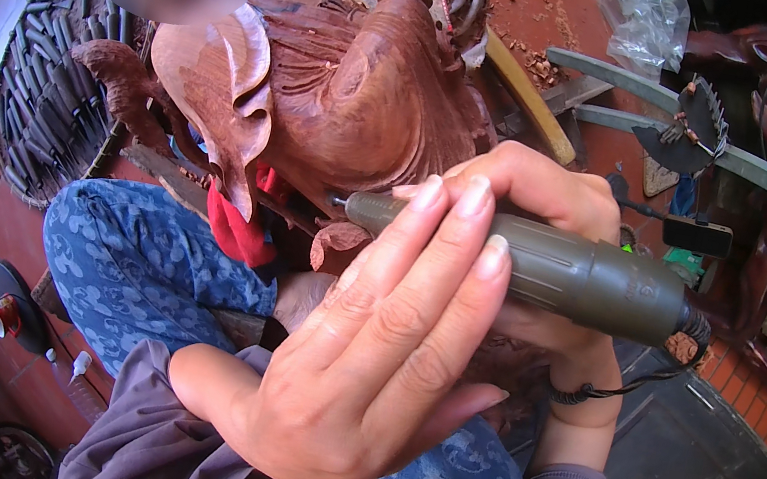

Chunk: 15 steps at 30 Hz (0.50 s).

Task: The person carves a wooden sculpture using a rotary tool, focusing on the torso and back areas. They adjust the tool and reposition the sculpture to access different sections while sitting on the floor.

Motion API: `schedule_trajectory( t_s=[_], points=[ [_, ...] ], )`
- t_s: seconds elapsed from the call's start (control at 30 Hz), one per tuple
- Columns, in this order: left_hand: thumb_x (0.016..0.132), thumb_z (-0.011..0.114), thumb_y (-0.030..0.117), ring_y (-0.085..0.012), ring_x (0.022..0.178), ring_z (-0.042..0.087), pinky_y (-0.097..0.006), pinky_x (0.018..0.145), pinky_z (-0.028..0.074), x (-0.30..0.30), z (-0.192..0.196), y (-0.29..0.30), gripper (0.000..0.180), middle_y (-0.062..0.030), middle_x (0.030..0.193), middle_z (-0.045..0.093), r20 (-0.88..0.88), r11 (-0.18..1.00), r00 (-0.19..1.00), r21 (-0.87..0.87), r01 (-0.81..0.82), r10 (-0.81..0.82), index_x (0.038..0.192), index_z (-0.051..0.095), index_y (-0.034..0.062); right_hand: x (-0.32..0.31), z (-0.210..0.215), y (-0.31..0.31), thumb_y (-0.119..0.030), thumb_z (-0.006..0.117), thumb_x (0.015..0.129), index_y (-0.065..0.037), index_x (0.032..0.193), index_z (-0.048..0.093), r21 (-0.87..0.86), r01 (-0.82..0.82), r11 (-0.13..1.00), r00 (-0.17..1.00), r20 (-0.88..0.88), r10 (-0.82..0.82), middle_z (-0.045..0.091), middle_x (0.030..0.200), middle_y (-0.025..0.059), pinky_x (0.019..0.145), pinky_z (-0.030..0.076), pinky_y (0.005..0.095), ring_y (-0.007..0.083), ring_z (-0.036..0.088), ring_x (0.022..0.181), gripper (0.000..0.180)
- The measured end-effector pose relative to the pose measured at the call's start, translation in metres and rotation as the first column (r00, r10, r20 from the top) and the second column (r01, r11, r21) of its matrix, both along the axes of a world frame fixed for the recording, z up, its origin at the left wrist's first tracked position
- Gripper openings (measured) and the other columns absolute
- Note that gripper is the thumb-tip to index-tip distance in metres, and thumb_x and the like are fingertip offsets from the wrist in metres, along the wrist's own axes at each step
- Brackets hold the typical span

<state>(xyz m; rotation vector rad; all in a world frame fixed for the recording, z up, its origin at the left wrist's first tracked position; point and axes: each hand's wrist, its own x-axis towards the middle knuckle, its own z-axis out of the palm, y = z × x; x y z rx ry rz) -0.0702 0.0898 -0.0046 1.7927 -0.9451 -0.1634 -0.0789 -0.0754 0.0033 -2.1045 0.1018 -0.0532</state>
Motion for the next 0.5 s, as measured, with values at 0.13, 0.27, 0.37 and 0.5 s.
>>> schedule_trajectory(
  t_s=[0.13, 0.27, 0.37, 0.5],
  points=[
    [0.088, 0.046, 0.011, -0.0407, 0.13, 0.048, -0.042, 0.108, 0.039, -0.0031, 0.0007, -0.0041, 0.048, -0.0306, 0.136, 0.049, -0.02, 1.0, 1.0, -0.019, 0.016, -0.016, 0.128, 0.051, -0.0142, -0.005, 0.0024, 0.0019, -0.036, 0.055, 0.094, 0.001, 0.079, 0.057, -0.073, 0.039, 0.997, 0.998, 0.051, -0.036, 0.065, 0.074, 0.0171, 0.064, 0.057, 0.0336, 0.0262, 0.068, 0.069, 0.04],
    [0.089, 0.042, 0.012, -0.0405, 0.13, 0.047, -0.042, 0.109, 0.038, -0.0037, 0.0002, -0.008, 0.048, -0.0307, 0.136, 0.049, -0.026, 0.999, 0.999, -0.046, 0.02, -0.021, 0.128, 0.05, -0.0145, -0.0058, 0.0021, -0.0017, -0.032, 0.054, 0.095, 0.003, 0.083, 0.056, -0.096, 0.015, 0.995, 0.993, 0.117, -0.004, 0.062, 0.07, 0.015, 0.064, 0.058, 0.0348, 0.0267, 0.066, 0.067, 0.037],
    [0.089, 0.042, 0.012, -0.0408, 0.13, 0.047, -0.042, 0.109, 0.038, -0.003, 0.0002, -0.0085, 0.048, -0.0308, 0.136, 0.049, -0.037, 0.998, 0.999, -0.052, 0.019, -0.021, 0.129, 0.05, -0.0147, -0.0042, 0.0004, -0.0056, -0.031, 0.054, 0.094, 0.003, 0.083, 0.056, -0.073, -0.021, 0.997, 0.991, 0.128, 0.03, 0.061, 0.07, 0.015, 0.064, 0.058, 0.0352, 0.0264, 0.066, 0.067, 0.035],
    [0.09, 0.042, 0.011, -0.0411, 0.13, 0.047, -0.042, 0.109, 0.038, 0.0, 0.0005, -0.0047, 0.048, -0.0309, 0.136, 0.049, -0.034, 1.0, 0.999, -0.029, -0.002, 0.001, 0.129, 0.05, -0.0148, 0.0015, -0.0006, -0.0055, -0.029, 0.055, 0.093, 0.003, 0.082, 0.056, -0.064, -0.047, 0.997, 0.994, 0.099, 0.053, 0.062, 0.07, 0.0148, 0.063, 0.058, 0.0353, 0.0258, 0.066, 0.067, 0.034]
  ],
)
